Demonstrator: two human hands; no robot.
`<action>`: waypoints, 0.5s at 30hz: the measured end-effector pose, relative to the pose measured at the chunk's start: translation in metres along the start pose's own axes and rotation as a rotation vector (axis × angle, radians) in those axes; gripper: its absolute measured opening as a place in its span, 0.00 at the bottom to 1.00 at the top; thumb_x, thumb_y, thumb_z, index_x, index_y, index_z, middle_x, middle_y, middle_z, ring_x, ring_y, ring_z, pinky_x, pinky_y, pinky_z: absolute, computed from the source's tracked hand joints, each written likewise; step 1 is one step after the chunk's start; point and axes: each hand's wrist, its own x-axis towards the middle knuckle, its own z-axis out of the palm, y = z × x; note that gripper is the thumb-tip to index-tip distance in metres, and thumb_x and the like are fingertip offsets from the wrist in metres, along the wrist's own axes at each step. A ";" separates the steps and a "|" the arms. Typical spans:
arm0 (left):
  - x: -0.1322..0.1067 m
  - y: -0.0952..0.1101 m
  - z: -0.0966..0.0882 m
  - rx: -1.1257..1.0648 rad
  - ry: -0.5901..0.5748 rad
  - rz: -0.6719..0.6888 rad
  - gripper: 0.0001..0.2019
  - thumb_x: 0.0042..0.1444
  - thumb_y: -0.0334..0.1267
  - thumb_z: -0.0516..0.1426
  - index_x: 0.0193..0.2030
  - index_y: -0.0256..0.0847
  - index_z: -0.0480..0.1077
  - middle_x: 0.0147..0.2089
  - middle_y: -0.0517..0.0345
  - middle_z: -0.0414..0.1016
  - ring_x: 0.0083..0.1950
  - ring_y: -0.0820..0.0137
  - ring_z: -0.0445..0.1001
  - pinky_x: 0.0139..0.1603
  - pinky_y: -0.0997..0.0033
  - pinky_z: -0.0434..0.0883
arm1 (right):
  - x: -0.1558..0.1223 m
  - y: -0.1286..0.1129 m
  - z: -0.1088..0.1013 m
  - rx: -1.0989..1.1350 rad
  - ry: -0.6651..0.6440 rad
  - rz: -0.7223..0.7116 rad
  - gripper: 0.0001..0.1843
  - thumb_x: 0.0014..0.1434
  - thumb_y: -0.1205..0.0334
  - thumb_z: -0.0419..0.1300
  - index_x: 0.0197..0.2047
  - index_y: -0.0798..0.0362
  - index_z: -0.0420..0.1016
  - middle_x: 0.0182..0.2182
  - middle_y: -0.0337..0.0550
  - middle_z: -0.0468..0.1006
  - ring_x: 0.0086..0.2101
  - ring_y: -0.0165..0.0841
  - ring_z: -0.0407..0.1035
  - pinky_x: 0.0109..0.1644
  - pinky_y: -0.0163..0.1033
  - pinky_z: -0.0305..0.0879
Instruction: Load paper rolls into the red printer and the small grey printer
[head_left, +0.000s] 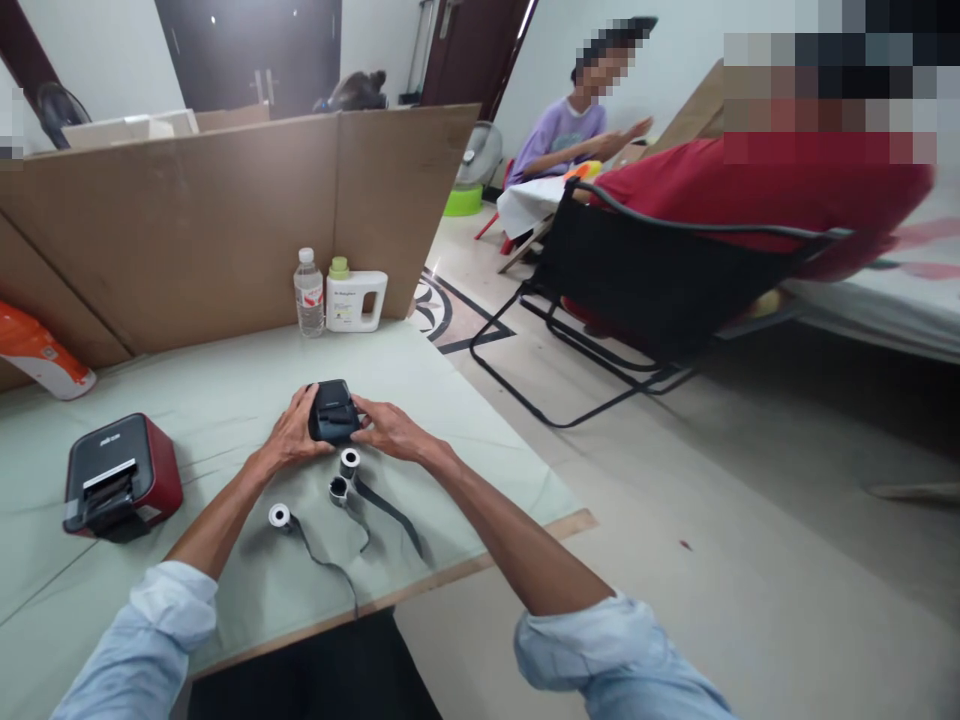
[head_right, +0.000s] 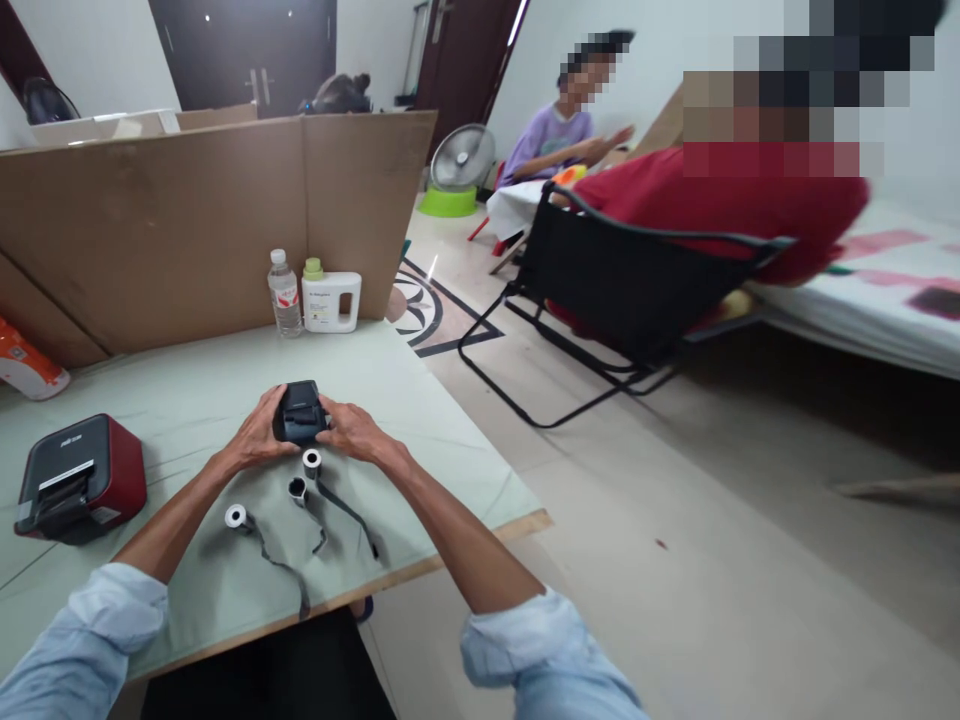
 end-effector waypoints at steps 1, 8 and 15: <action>0.001 0.001 0.000 0.005 -0.022 -0.008 0.61 0.42 0.49 0.73 0.79 0.39 0.48 0.79 0.35 0.52 0.80 0.40 0.51 0.77 0.38 0.58 | -0.003 0.006 0.002 0.035 0.014 -0.011 0.36 0.58 0.63 0.66 0.70 0.47 0.67 0.47 0.43 0.83 0.40 0.38 0.76 0.50 0.43 0.70; -0.050 0.039 -0.062 0.094 0.159 -0.089 0.36 0.60 0.44 0.62 0.74 0.43 0.60 0.76 0.41 0.62 0.77 0.50 0.61 0.73 0.43 0.67 | -0.021 0.037 0.036 0.200 0.289 0.002 0.35 0.62 0.51 0.65 0.70 0.49 0.68 0.54 0.50 0.80 0.43 0.41 0.76 0.51 0.49 0.75; -0.169 0.062 -0.095 0.295 0.327 -0.292 0.21 0.63 0.43 0.58 0.62 0.43 0.73 0.65 0.45 0.76 0.66 0.53 0.75 0.68 0.44 0.74 | -0.028 0.037 0.046 0.111 0.357 -0.067 0.32 0.64 0.50 0.63 0.68 0.51 0.69 0.52 0.52 0.79 0.46 0.43 0.75 0.53 0.52 0.74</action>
